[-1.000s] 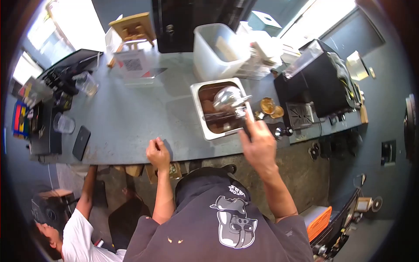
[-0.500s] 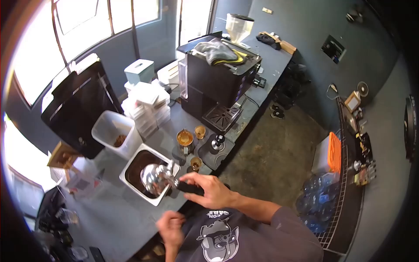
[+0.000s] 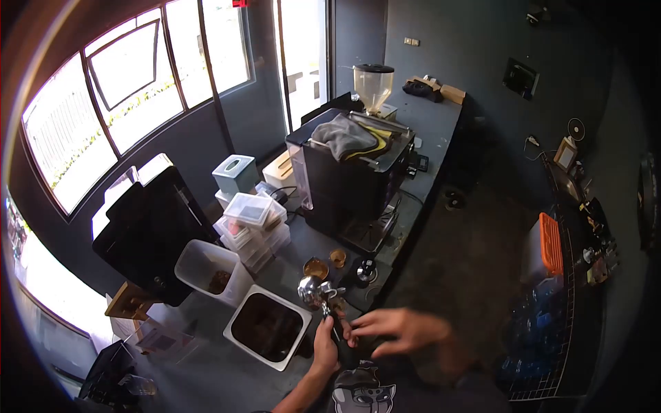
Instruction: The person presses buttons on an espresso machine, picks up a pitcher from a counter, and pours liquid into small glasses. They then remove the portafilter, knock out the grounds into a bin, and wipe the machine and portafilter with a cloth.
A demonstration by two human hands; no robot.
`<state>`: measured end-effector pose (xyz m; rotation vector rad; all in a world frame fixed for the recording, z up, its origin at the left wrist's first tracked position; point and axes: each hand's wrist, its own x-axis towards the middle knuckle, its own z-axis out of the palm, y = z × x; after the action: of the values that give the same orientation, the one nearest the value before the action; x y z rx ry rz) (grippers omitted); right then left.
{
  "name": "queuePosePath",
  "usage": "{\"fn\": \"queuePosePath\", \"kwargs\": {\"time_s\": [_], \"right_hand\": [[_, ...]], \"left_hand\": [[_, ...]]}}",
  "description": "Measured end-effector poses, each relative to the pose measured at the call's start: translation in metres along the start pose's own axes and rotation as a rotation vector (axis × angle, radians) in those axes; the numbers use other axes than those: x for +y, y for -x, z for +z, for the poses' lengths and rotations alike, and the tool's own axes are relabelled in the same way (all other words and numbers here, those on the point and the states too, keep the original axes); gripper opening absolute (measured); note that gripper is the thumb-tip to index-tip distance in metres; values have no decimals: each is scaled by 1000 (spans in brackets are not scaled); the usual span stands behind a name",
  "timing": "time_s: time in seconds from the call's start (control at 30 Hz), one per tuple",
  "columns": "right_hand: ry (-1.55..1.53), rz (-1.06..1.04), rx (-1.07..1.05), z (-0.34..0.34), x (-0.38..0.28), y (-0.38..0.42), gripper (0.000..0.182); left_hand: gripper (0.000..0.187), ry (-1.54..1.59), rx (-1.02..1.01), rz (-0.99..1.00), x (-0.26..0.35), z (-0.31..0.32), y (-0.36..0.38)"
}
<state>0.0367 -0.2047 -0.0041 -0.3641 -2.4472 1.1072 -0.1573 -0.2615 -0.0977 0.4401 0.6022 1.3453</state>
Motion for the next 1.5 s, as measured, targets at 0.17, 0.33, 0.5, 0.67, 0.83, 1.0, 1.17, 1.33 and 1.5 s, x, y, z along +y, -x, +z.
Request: {"fn": "queuePosePath", "kwargs": {"time_s": [0.17,0.33,0.5,0.67,0.83,1.0,1.17,1.33,1.5], "right_hand": [[394,53,779,-129,5,-93,16],[696,281,640,-224,101,-210,52],[900,604,357,-232,120,-249,57],[698,365,700,-235,105,-232,35],[532,-48,1044,-211,9,-143,27],[634,-54,523,-102,-45,-31,17],[345,153,416,-19,0,36,16],[387,325,385,-28,-7,72,35],[576,278,426,-29,9,103,35]], "left_hand": [[33,161,-181,-101,14,-17,-12],[32,219,-328,-136,22,-20,-9],[36,-49,-245,-43,22,-17,1],[34,-671,-90,220,17,-14,2],[40,-998,-67,215,1,-7,12],[43,-1096,-176,296,-9,9,4],[44,-1164,-281,271,-23,28,-3],[45,-1260,-478,197,-41,43,-3],[44,-1285,-500,316,-67,53,-9]]}}
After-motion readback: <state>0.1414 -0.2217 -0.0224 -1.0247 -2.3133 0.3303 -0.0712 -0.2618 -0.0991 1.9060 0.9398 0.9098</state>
